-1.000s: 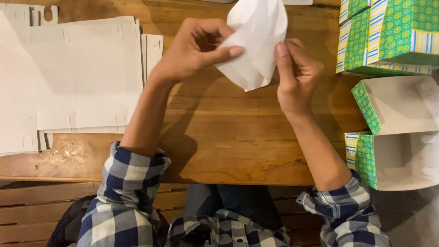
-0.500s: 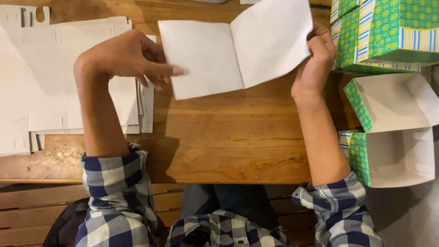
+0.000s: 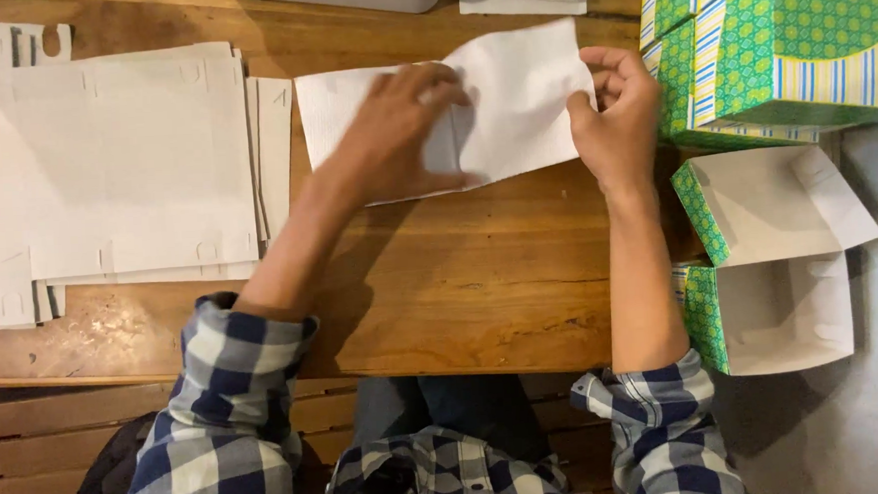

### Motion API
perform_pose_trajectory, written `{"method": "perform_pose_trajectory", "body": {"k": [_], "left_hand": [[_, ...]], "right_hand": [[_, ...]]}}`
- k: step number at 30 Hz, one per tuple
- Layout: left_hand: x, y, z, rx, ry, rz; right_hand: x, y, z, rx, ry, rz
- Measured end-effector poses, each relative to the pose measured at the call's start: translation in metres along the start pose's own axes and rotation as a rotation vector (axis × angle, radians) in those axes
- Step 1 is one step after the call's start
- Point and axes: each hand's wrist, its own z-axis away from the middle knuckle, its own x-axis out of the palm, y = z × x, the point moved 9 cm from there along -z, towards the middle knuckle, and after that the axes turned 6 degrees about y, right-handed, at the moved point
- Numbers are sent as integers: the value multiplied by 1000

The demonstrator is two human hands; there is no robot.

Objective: The person is assembling a cardboard box by folding the sides and tucking in the flaps, then proceeds to unfold and smooth out paper napkins on the table.

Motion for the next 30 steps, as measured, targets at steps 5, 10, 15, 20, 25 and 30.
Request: {"method": "perform_pose_trajectory", "body": {"k": [5,10,15,20,25,30], "left_hand": [[23,2,-2,143,85,-157],[25,8,2,90,28,-265],[7,21,2,182,159,-148],[2,27,6,240,203,-109],[24,33,1,234,146,-172],[65,40,2,306,164,-354]], "right_hand": [[-5,26,1,101,-160,297],[-5,42,3,149,-149,403],[-6,38,-2,80,-96,308],[-7,26,-1,59,-26,172],[-3,10,0,42,-17,35],[-1,5,3,37,-30,-66]]}}
